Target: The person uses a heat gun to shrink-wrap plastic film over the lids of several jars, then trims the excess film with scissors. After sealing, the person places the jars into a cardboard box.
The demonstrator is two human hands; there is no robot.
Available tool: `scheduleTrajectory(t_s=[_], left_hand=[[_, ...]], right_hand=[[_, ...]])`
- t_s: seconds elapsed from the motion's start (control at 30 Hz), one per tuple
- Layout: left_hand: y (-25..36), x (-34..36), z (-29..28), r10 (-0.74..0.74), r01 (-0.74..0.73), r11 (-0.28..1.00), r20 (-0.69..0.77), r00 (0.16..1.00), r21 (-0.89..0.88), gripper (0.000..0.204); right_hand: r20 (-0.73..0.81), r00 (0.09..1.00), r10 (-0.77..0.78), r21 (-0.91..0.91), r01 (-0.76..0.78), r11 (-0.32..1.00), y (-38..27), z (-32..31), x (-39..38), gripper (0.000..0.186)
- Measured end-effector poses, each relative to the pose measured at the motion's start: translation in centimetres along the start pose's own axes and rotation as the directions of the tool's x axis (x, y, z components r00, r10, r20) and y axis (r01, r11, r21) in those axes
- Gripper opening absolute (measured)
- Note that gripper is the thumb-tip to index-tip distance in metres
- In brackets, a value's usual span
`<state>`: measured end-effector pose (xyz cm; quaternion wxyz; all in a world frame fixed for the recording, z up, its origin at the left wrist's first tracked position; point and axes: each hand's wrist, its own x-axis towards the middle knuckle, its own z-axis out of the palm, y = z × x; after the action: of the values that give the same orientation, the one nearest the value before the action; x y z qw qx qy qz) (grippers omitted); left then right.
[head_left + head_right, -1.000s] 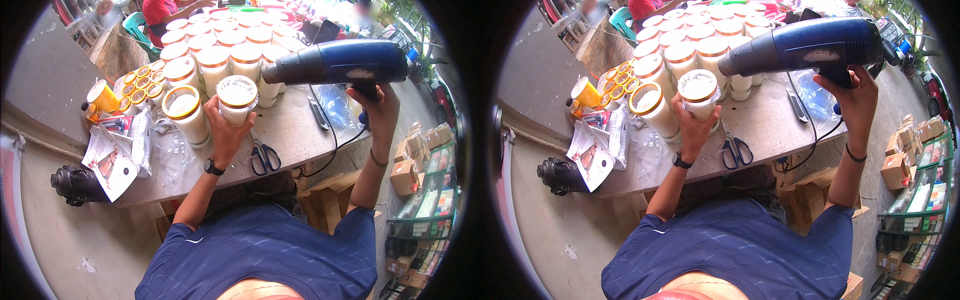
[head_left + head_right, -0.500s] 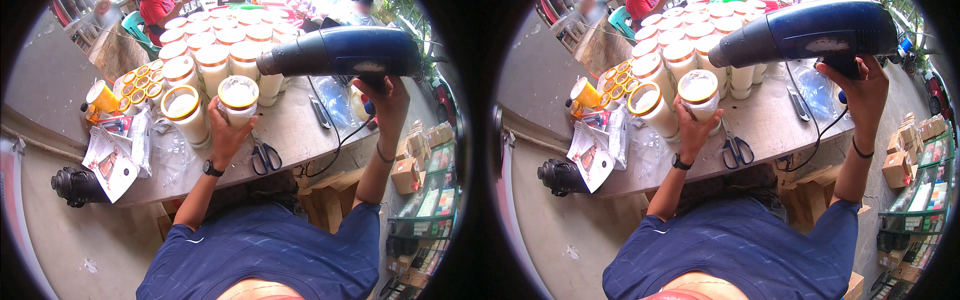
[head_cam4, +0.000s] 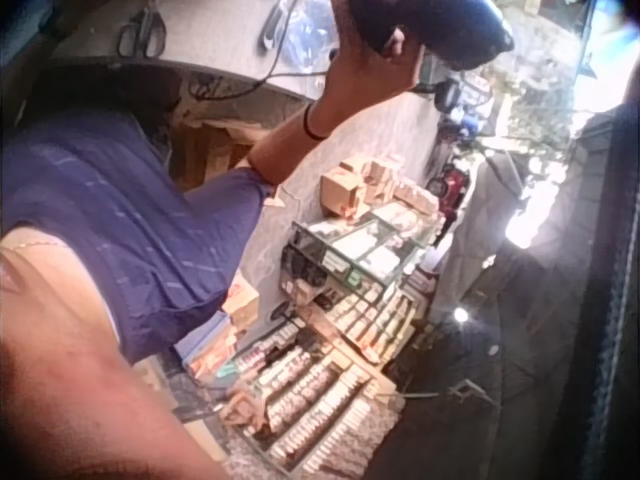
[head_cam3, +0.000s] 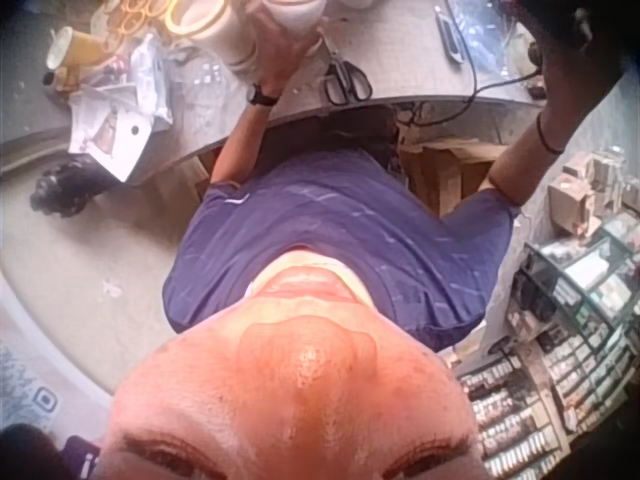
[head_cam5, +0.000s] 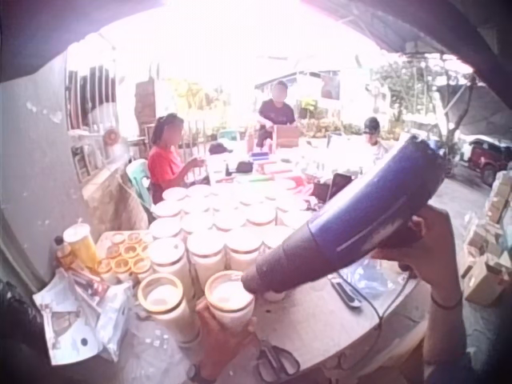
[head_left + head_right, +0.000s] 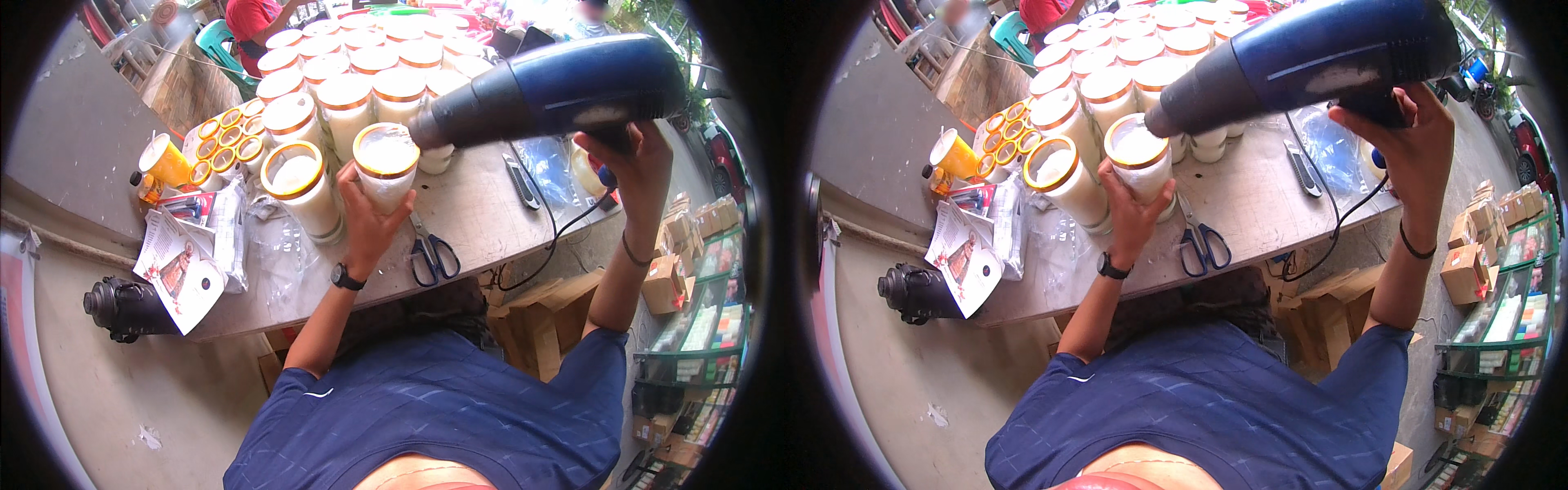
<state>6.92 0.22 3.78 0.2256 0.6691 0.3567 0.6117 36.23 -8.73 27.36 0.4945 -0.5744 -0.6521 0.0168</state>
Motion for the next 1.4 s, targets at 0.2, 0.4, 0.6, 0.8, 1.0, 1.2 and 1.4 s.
scheduleTrajectory(t_s=[0.2,0.4,0.6,0.8,1.0,1.2,1.4], left_hand=[[1.1,0.4,-0.7,-0.013,0.012,0.994,0.007,1.0,0.112,0.084],[2.0,0.9,-0.3,0.029,-0.023,0.995,-0.068,0.997,0.093,0.096],[1.0,0.4,-0.3,-0.075,0.075,0.997,-0.061,0.995,-0.003,0.101],[1.3,0.2,-0.5,-0.121,0.12,0.987,-0.006,0.993,-0.107,0.103],[3.1,1.0,-0.8,-0.013,0.013,0.997,0.004,1.0,0.08,0.109],[2.0,0.7,-1.0,-0.137,0.138,0.99,0.062,0.989,-0.009,0.111],[3.1,1.3,-0.8,-0.014,0.015,0.999,0.046,0.999,-0.029,0.109]], right_hand=[[-0.076,0.997,0.002,-0.329,-0.027,0.944,-2.3,0.7,-0.4,0.042],[-0.142,0.986,-0.09,-0.247,0.052,0.968,-2.4,0.6,-0.2,0.043],[-0.127,0.987,-0.102,-0.029,0.099,0.995,-3.9,1.3,-1.7,0.044],[-0.192,0.981,0.006,-0.308,-0.067,0.949,-4.2,0.1,-0.9,0.05],[-0.138,0.979,-0.153,-0.155,0.131,0.979,-3.5,0.1,-1.2,0.044],[-0.019,0.998,-0.063,-0.376,0.052,0.925,-3.2,-1.8,1.4,0.05],[-0.045,0.983,-0.176,-0.195,0.164,0.967,-2.5,-1.2,2.0,0.046]])
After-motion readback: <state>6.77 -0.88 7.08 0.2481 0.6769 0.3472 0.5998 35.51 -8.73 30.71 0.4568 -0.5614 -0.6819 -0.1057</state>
